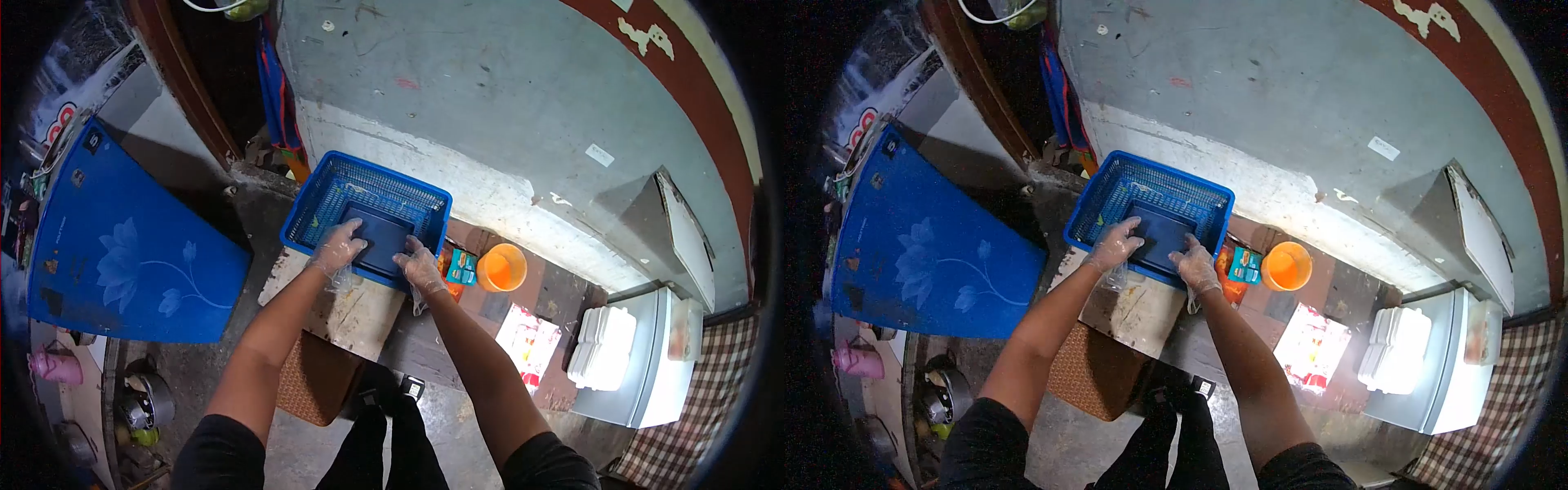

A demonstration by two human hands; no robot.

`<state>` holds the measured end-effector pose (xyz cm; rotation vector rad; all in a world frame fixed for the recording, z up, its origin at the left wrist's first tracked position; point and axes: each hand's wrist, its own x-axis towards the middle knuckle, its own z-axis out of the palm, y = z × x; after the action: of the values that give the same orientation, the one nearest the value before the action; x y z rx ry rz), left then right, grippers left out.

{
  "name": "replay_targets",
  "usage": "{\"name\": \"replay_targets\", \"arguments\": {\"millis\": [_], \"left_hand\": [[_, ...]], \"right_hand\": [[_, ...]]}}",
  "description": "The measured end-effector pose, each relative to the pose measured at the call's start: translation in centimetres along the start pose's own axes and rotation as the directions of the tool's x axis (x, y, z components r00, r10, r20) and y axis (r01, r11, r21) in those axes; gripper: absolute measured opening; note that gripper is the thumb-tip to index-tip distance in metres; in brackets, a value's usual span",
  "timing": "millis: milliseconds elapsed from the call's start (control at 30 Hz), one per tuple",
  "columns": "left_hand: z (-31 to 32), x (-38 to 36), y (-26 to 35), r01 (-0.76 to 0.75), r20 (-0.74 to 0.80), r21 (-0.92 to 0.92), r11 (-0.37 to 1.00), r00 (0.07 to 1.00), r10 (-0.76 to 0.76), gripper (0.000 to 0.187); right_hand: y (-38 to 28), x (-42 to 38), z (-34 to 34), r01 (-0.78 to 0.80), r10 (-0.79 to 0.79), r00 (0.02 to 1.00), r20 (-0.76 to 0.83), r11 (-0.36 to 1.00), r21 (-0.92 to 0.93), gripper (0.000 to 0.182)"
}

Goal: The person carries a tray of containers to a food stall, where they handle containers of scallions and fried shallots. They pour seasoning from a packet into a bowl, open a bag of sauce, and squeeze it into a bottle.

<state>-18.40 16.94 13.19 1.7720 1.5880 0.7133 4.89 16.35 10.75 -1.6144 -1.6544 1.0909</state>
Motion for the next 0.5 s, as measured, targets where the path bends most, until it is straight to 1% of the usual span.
{"name": "replay_targets", "arguments": {"millis": [33,67,133,167,200,233,267,300,333,400,433,467,500], "left_hand": [[0.2,-0.3,0.9,-0.009,-0.011,-0.061,0.998,1.0,0.008,0.055],[0.7,-0.5,1.2,-0.013,-0.003,-0.062,0.998,1.0,0.012,0.055],[1.9,-0.6,1.7,-0.015,-0.013,-0.231,0.973,1.0,0.012,0.049],[2.6,-0.6,2.0,-0.018,-0.005,-0.234,0.972,1.0,0.018,0.049],[3.3,-0.7,2.4,-0.076,-0.06,-0.25,0.965,0.996,0.063,0.046],[3.9,-0.7,2.8,-0.135,-0.115,-0.263,0.955,0.987,0.108,0.043],[4.6,-0.6,3.2,-0.139,-0.107,-0.265,0.954,0.988,0.114,0.043],[5.1,-0.7,4.2,-0.154,-0.11,-0.29,0.945,0.986,0.127,0.041],[5.6,-0.7,5.1,-0.167,-0.114,-0.315,0.934,0.984,0.137,0.039],[6.6,-1.2,6.8,-0.188,-0.107,-0.291,0.938,0.981,0.163,0.037],[7.2,-1.4,7.7,-0.213,-0.103,-0.323,0.922,0.977,0.189,0.035],[8.0,-1.5,8.6,-0.239,-0.101,-0.356,0.903,0.971,0.217,0.034],[9.1,-1.5,9.3,-0.321,-0.158,-0.342,0.883,0.946,0.282,0.034]], "right_hand": [[0.0,-0.4,-0.5,-0.011,0.011,1.0,0.005,0.999,0.034,0.067],[-0.1,-0.7,-0.9,-0.019,0.018,1.0,0.01,0.997,0.068,0.066],[-0.3,-1.3,-1.9,-0.014,0.016,1.0,-0.023,0.994,0.106,0.062],[-0.3,-1.7,-2.5,-0.003,0.01,0.999,-0.048,0.99,0.14,0.059],[-0.3,-2.1,-3.1,-0.01,0.017,0.998,-0.055,0.99,0.14,0.059],[-0.2,-2.4,-3.9,-0.001,0.013,0.998,-0.06,0.983,0.182,0.058],[-0.2,-2.7,-4.7,0.009,0.006,0.998,-0.066,0.975,0.223,0.058],[0.4,-2.7,-5.2,0.017,0.009,0.995,-0.094,0.963,0.268,0.052],[1.2,-2.8,-6.0,0.013,0.015,0.995,-0.101,0.963,0.269,0.052],[2.2,-3.6,-7.7,-0.042,0.068,0.996,-0.056,0.923,0.383,0.05],[2.3,-4.2,-8.4,-0.047,0.076,0.995,-0.059,0.923,0.382,0.05],[2.5,-4.8,-9.1,-0.039,0.079,0.99,-0.117,0.951,0.308,0.046],[2.3,-5.4,-9.9,-0.034,0.076,0.982,-0.175,0.972,0.232,0.042]]}}
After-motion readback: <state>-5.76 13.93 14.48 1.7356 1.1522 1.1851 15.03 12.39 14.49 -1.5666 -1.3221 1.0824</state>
